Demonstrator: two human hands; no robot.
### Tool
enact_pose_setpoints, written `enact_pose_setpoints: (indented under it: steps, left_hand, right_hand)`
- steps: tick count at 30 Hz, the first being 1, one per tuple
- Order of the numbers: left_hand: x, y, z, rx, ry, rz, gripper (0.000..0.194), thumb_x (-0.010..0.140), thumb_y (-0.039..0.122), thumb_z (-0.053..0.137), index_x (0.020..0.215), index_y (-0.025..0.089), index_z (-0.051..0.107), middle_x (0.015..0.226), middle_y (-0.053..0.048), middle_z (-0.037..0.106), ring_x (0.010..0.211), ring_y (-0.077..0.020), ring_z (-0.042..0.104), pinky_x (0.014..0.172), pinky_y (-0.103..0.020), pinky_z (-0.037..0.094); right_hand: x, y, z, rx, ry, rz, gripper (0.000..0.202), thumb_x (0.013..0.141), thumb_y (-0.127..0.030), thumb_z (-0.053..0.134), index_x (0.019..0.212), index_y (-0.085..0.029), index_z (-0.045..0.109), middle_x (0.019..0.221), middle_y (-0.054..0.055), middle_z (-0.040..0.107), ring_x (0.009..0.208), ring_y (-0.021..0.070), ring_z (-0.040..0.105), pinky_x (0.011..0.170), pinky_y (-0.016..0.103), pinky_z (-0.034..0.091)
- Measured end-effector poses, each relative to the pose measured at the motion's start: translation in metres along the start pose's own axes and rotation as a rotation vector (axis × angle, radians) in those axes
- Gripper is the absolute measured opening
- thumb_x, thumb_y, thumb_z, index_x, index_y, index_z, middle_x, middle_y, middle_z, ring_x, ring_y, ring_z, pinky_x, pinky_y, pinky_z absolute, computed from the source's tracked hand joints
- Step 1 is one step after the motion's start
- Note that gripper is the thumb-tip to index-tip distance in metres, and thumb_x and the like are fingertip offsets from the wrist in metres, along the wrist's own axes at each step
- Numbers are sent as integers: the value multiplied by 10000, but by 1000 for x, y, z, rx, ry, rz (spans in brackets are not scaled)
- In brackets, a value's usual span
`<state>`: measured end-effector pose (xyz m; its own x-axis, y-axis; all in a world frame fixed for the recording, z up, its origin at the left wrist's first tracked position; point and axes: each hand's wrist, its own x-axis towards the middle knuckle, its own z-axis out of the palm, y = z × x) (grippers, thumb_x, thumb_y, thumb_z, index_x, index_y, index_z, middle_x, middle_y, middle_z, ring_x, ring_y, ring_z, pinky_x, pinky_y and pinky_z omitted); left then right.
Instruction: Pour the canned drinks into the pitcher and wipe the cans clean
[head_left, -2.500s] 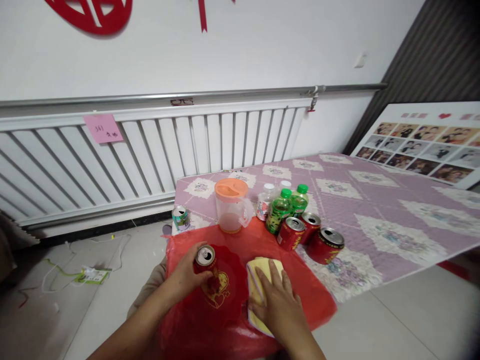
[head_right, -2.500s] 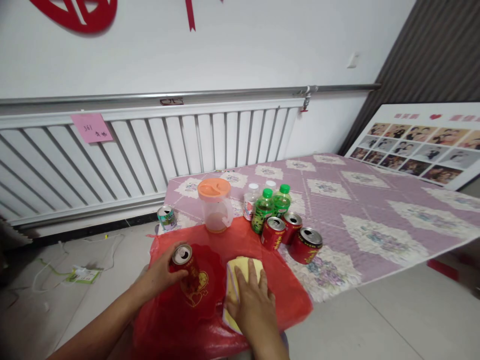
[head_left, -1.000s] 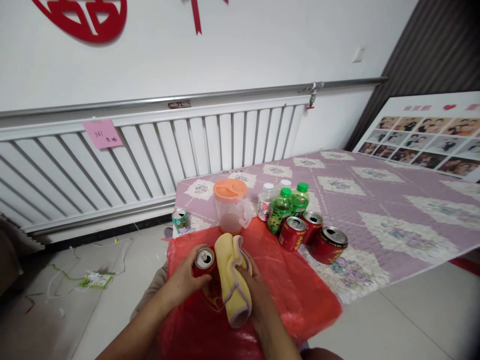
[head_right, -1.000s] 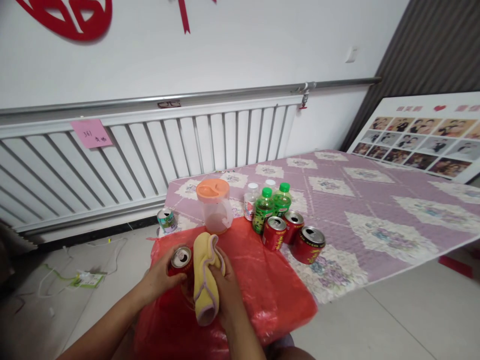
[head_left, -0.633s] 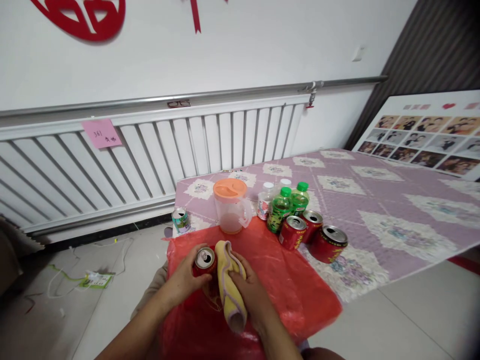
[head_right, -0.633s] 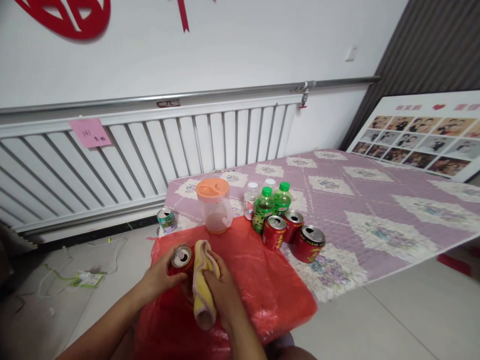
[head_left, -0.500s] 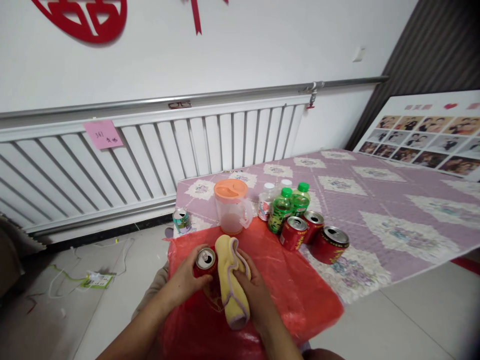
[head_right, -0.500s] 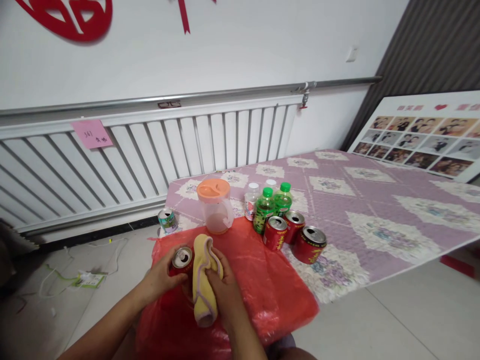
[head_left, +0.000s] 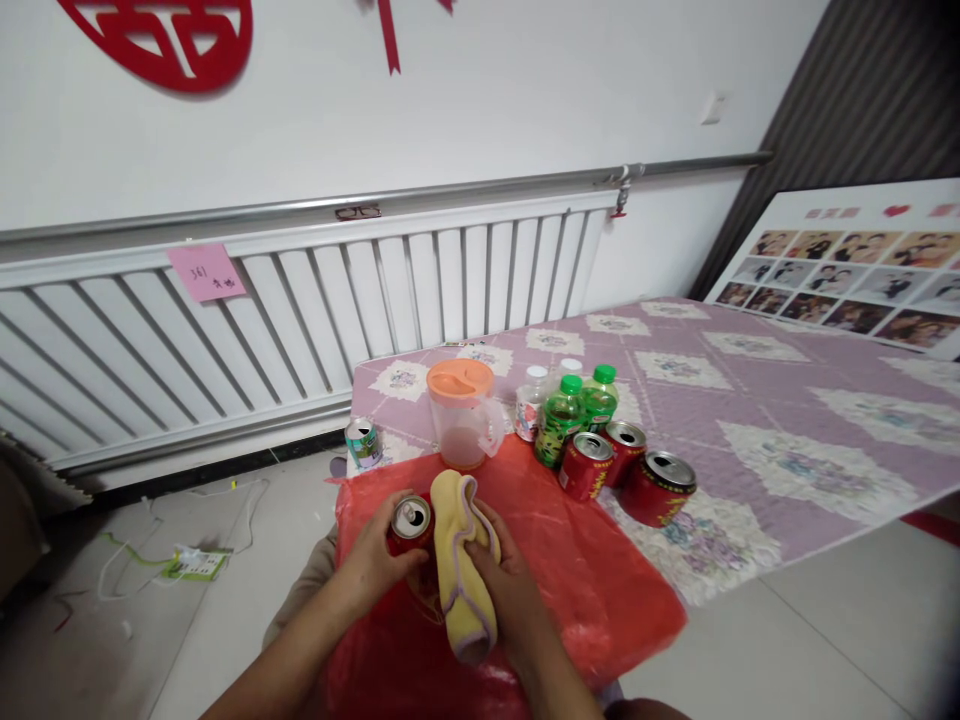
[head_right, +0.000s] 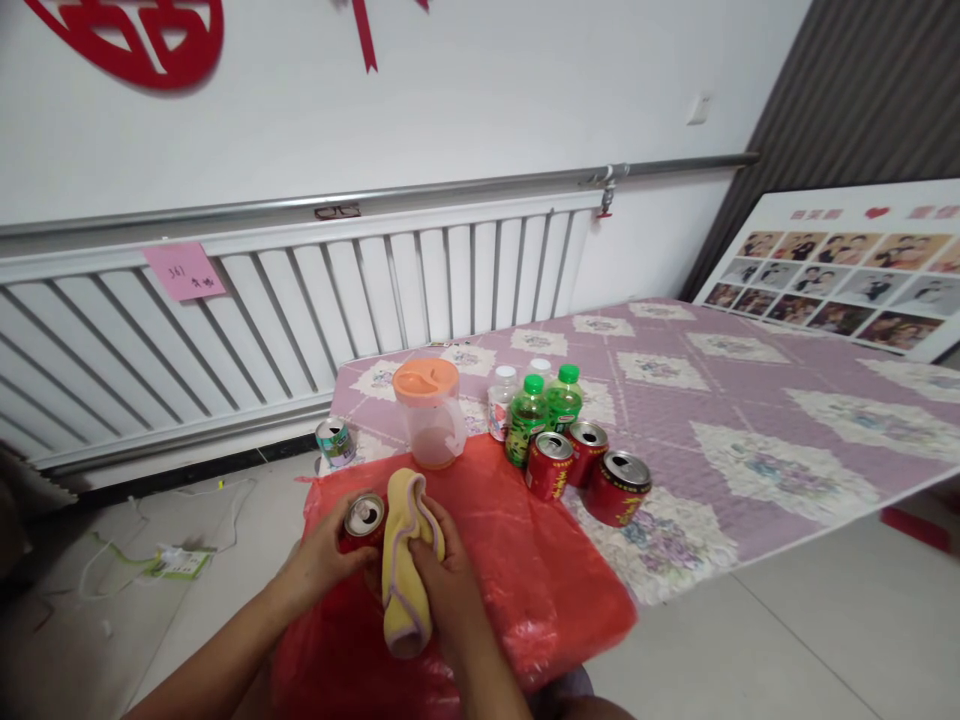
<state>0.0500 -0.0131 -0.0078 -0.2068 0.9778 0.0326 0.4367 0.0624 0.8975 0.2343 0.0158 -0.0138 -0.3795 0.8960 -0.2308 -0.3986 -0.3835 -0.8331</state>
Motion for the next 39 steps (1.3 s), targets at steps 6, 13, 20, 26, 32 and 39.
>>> enact_pose_setpoints:
  steps: [6, 13, 20, 26, 32, 39]
  left_hand:
    - [1, -12, 6, 30, 111, 43, 728, 575, 150, 772, 1256, 191, 520, 1297, -112, 611, 1230, -316, 561, 1086, -489, 409]
    - [-3, -6, 4, 109, 61, 53, 787, 638, 194, 745, 1360, 190, 432, 1406, -134, 524, 1321, -307, 484, 1144, -501, 344]
    - [-10, 0, -14, 53, -126, 25, 842, 680, 119, 598, 1469, 194, 315, 1477, -102, 479, 1360, -277, 457, 1139, -426, 382]
    - [-9, -7, -11, 14, -91, 37, 767, 694, 143, 613, 1420, 196, 371, 1446, -104, 507, 1322, -277, 497, 1103, -426, 428]
    - [-8, -6, -4, 34, 12, 30, 689, 639, 128, 680, 1295, 194, 481, 1345, -107, 574, 1242, -295, 551, 1045, -447, 467]
    - [-6, -15, 5, 51, 94, 104, 600, 614, 133, 716, 1177, 197, 521, 1172, -79, 649, 1083, -275, 625, 966, -447, 504]
  right_hand:
    - [6, 9, -2, -59, -3, 41, 606, 699, -327, 717, 1272, -241, 541, 1171, 74, 696, 937, 257, 689, 766, 363, 543]
    - [4, 6, -1, -59, -11, 66, 624, 705, -339, 708, 1291, -257, 509, 1227, 64, 673, 932, 245, 688, 755, 354, 545]
    - [-2, 2, -1, -39, 6, -6, 541, 726, -357, 691, 1244, -286, 553, 1147, 28, 696, 905, 226, 678, 770, 338, 536]
    - [-2, 2, 1, -109, -25, 56, 592, 720, -351, 681, 1287, -276, 529, 1159, 45, 696, 836, 226, 692, 710, 338, 539]
    - [-1, 1, 3, -148, -7, 60, 604, 704, -343, 693, 1275, -245, 524, 1164, 64, 695, 845, 232, 693, 705, 340, 541]
    - [-6, 0, 1, -87, -30, -3, 625, 707, -385, 731, 1291, -288, 531, 1268, 57, 650, 895, 242, 687, 716, 345, 537]
